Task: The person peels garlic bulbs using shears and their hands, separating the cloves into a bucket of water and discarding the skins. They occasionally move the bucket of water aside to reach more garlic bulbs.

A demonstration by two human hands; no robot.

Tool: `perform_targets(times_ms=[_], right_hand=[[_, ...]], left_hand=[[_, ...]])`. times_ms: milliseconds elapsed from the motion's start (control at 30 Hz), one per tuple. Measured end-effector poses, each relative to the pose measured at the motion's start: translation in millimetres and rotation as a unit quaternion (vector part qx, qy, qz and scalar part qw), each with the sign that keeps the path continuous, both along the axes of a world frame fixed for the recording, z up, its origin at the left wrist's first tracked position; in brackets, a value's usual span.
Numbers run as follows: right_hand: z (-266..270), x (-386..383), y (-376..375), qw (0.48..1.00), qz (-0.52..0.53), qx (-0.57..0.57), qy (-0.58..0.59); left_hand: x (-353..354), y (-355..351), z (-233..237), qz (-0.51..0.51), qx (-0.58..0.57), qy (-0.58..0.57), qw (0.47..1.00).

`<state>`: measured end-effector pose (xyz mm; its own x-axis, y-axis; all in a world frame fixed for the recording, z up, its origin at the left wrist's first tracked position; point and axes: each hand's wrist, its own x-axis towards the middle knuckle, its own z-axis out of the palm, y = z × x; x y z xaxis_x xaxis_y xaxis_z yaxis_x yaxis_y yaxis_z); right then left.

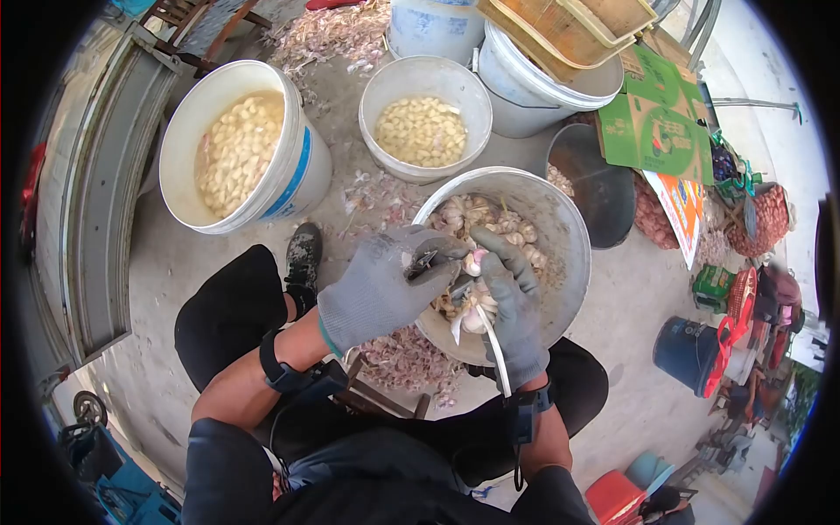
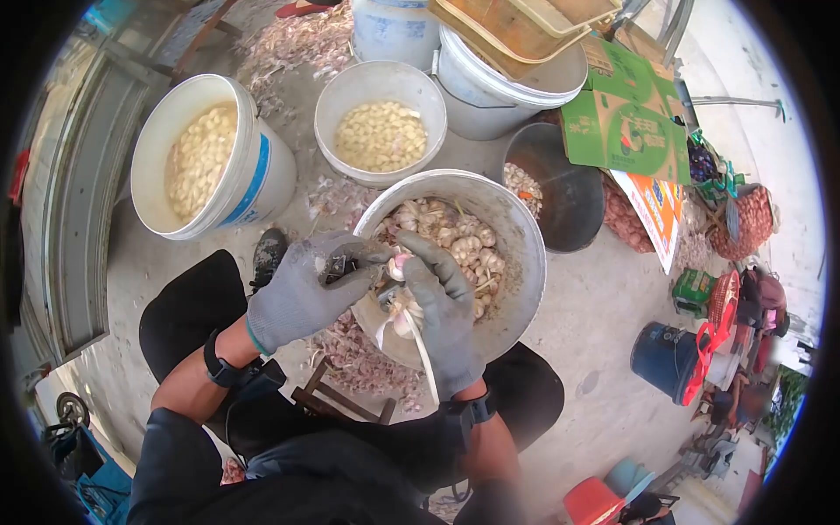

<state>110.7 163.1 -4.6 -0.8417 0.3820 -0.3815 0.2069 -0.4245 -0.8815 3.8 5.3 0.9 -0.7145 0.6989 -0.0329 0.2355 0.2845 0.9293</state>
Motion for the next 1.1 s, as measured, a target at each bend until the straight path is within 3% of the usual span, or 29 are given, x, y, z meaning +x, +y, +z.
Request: perform_targets(times_ms=[67, 133, 233, 367, 467, 567, 633, 767, 933, 1100], right_hand=[[0, 1, 1, 1.000, 0.008, -0.027, -0.002], [-1, 1, 4, 0.998, 0.036, 0.040, -0.011], [-4, 3, 3, 0.999, 0.040, 0.007, -0.025], [-1, 2, 1, 0.998, 0.047, -0.040, -0.024], [-6, 3, -2, 0.998, 0.037, 0.007, -0.046], [-9, 3, -7, 0.998, 0.022, 0.034, -0.044], [-14, 5, -10, 0.996, 0.014, 0.087, -0.016], [-9, 6, -14, 0.998, 0.005, 0.054, -0.039], [-22, 8, -21, 0.995, -0.024, 0.097, 0.011], [-21, 8, -18, 0.994, 0.010, 0.106, -0.008]], left_hand=[[-1, -1, 1, -0.001, -0.001, 0.003, 1.000], [-4, -1, 8, -0.006, -0.037, -0.111, 0.993], [-4, 0, 11, -0.017, -0.041, -0.129, 0.991], [-1, 0, 4, -0.016, -0.026, -0.102, 0.994], [2, 1, 3, -0.009, -0.054, -0.106, 0.993], [5, 1, -2, -0.004, -0.057, -0.030, 0.998], [4, 2, -4, -0.002, -0.057, -0.094, 0.994], [6, 1, -11, 0.013, -0.033, -0.123, 0.992], [6, 2, -16, 0.019, -0.062, -0.182, 0.981], [5, 1, -24, 0.026, -0.058, -0.172, 0.983]])
